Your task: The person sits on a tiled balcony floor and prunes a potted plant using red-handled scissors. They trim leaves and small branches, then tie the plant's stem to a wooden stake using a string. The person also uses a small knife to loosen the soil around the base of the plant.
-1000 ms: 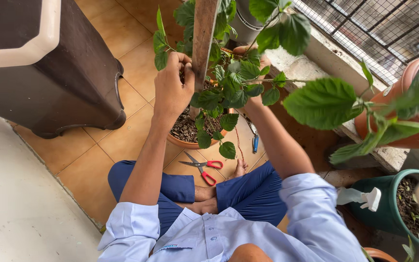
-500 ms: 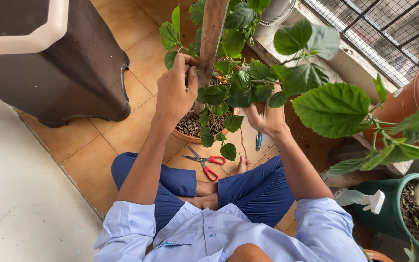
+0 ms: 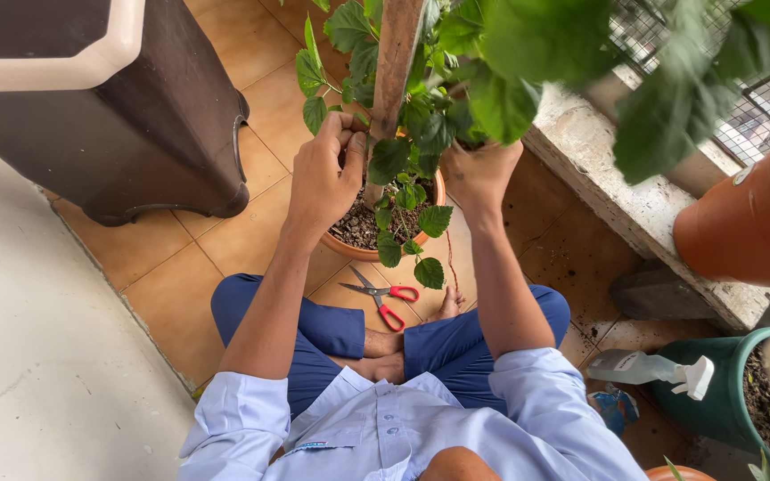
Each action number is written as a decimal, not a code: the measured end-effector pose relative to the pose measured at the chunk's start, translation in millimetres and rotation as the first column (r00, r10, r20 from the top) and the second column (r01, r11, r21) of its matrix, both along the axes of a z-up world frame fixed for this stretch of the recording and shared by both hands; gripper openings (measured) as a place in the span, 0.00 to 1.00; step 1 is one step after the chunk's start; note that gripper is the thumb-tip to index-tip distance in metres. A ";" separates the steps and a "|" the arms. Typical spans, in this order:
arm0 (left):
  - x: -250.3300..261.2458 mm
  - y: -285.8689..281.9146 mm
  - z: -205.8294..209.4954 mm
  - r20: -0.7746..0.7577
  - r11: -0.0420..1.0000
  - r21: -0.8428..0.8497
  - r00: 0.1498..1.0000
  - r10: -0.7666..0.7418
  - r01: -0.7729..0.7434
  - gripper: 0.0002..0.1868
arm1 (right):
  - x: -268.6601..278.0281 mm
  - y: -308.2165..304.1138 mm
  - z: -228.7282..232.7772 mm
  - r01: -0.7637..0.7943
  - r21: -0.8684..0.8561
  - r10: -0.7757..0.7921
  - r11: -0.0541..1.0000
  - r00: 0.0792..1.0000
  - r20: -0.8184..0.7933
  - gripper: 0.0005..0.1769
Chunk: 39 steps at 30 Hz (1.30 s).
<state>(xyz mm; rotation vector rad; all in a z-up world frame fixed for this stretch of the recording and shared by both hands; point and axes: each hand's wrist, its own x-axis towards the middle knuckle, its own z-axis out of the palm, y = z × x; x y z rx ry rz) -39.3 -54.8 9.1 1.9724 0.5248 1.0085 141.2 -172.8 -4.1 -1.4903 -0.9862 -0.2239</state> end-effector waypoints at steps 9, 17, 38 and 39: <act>15.1 -1.0 -30.5 0.276 0.837 -0.477 0.950 -0.146 0.267 0.09 | -57.2 21.2 8.6 0.230 0.145 -0.208 0.962 0.966 -0.154 0.04; 17.2 4.4 -42.6 0.430 0.656 -0.622 0.887 -0.170 0.427 0.10 | -62.5 -8.9 -6.8 0.351 -0.144 -0.338 0.925 0.935 0.109 0.08; 23.1 -20.1 -24.4 0.348 0.848 -0.436 0.926 -0.148 0.300 0.04 | -62.9 14.8 28.5 0.326 -0.052 -0.326 0.944 0.945 -0.002 0.09; 23.2 -21.7 -23.6 0.359 0.843 -0.435 0.920 -0.161 0.317 0.04 | -59.9 19.8 29.3 0.312 -0.057 -0.311 0.948 0.950 0.013 0.10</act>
